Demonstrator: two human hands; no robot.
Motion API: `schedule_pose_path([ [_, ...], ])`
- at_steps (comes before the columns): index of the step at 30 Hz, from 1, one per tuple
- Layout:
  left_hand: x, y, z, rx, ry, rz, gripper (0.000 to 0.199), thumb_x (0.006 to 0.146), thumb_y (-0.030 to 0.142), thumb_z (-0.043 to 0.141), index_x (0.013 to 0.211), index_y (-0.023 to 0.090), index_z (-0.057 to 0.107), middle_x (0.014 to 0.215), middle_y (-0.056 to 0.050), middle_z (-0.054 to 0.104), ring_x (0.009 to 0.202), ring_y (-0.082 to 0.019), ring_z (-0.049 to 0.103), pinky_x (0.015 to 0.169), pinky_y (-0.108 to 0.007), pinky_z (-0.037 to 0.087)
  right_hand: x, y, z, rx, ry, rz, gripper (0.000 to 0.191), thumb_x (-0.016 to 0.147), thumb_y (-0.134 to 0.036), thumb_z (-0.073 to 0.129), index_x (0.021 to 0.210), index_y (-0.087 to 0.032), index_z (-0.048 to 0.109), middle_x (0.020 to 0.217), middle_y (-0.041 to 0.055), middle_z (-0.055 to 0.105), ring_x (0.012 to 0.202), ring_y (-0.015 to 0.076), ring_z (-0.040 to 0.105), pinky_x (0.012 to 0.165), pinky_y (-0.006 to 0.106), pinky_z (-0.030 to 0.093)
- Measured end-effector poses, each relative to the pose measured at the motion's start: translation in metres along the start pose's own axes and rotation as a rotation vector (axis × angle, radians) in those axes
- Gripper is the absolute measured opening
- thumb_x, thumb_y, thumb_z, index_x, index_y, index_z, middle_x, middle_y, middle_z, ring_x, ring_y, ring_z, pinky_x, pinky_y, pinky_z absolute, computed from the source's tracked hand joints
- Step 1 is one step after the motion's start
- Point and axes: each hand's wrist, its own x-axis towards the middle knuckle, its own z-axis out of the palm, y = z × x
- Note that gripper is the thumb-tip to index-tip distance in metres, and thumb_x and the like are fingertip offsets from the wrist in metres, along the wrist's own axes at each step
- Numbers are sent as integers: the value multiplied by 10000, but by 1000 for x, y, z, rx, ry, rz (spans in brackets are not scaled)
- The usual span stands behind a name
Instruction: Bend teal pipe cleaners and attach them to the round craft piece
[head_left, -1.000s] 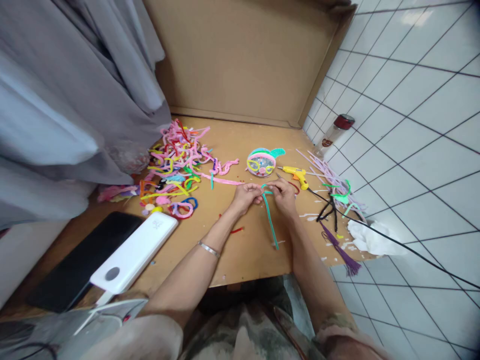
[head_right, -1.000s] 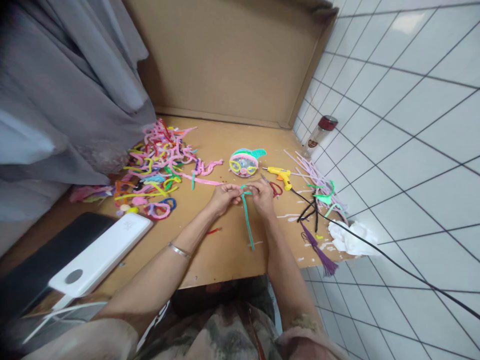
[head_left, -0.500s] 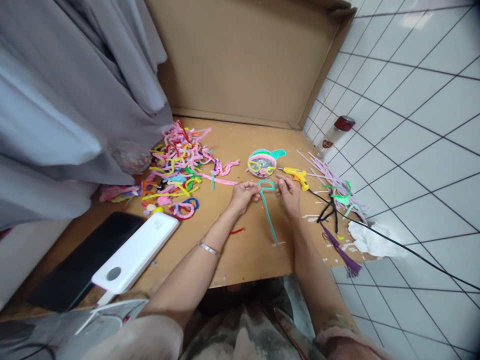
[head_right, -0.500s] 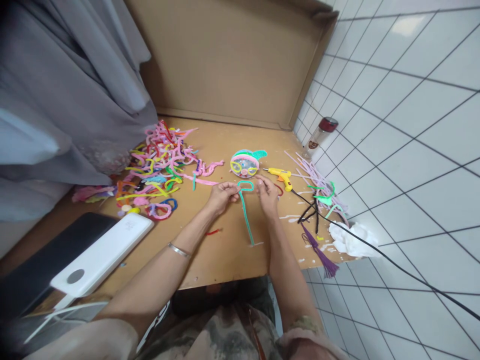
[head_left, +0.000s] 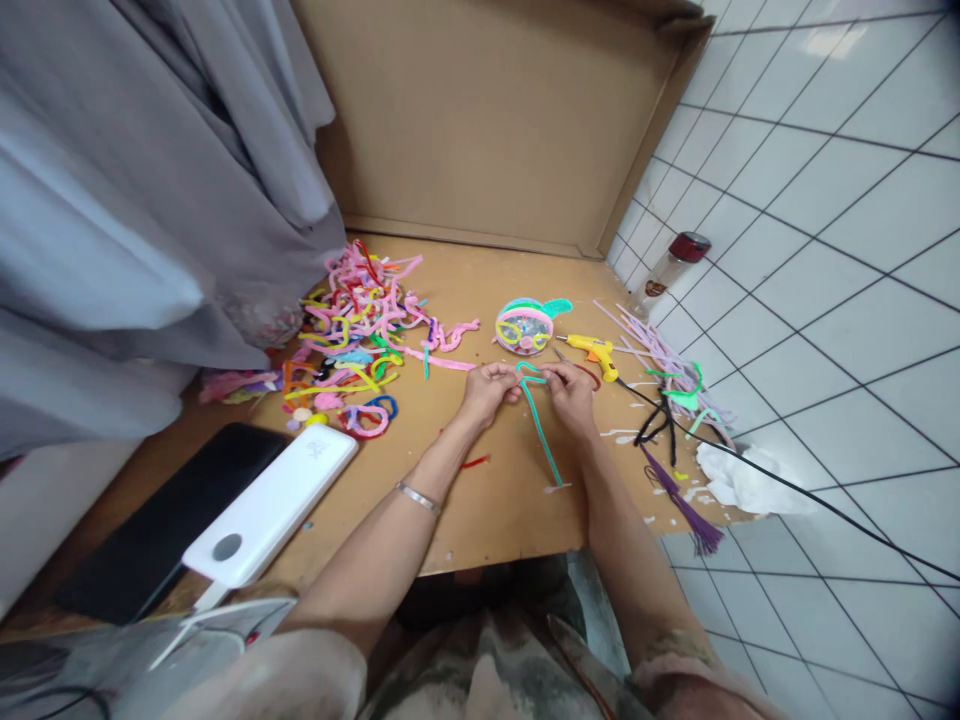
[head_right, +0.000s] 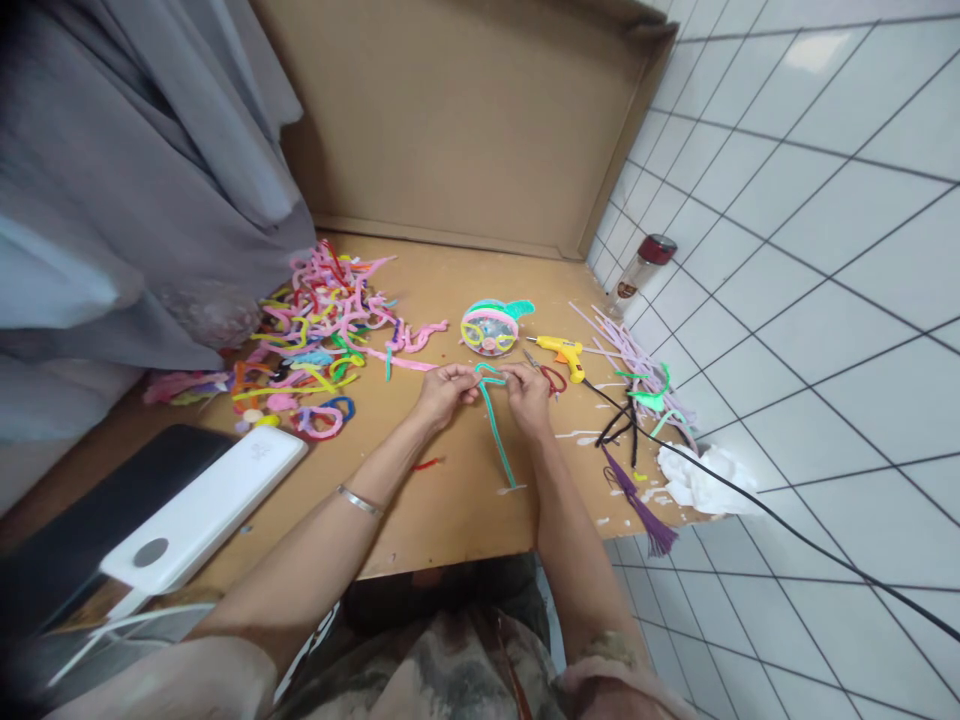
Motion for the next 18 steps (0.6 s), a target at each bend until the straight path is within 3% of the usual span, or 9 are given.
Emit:
schedule_pose_path([
  [6, -1, 2, 1, -11, 6, 2, 126, 618, 115, 749, 643, 124, 626, 462, 11, 600, 404, -76, 520, 440, -174, 404, 0, -3, -1, 9, 3, 38, 221, 837, -340, 574, 868, -210, 750, 864, 68, 760, 821, 228, 683, 806, 376, 540],
  [9, 0, 3, 0, -27, 13, 5, 141, 597, 126, 759, 639, 128, 624, 463, 15, 601, 406, -74, 521, 432, -170, 401, -2, -3, 2, 130, 19, 141, 265, 815, -403, 616, 937, -199, 735, 843, 62, 753, 730, 209, 667, 703, 352, 543],
  [13, 0, 3, -1, -36, 26, 15, 166, 573, 155, 778, 632, 133, 624, 463, 21, 600, 407, -68, 519, 427, -164, 398, -3, -5, 5, 211, 36, 232, 275, 754, -445, 683, 859, -191, 695, 692, 28, 697, 609, 178, 620, 593, 310, 511],
  [18, -1, 2, 1, -24, 10, 7, 161, 571, 159, 777, 634, 129, 631, 462, 19, 600, 405, -69, 523, 433, -168, 406, -3, -5, 4, 185, 48, 223, 256, 754, -444, 667, 799, -192, 670, 607, -4, 626, 547, 152, 563, 549, 287, 455],
])
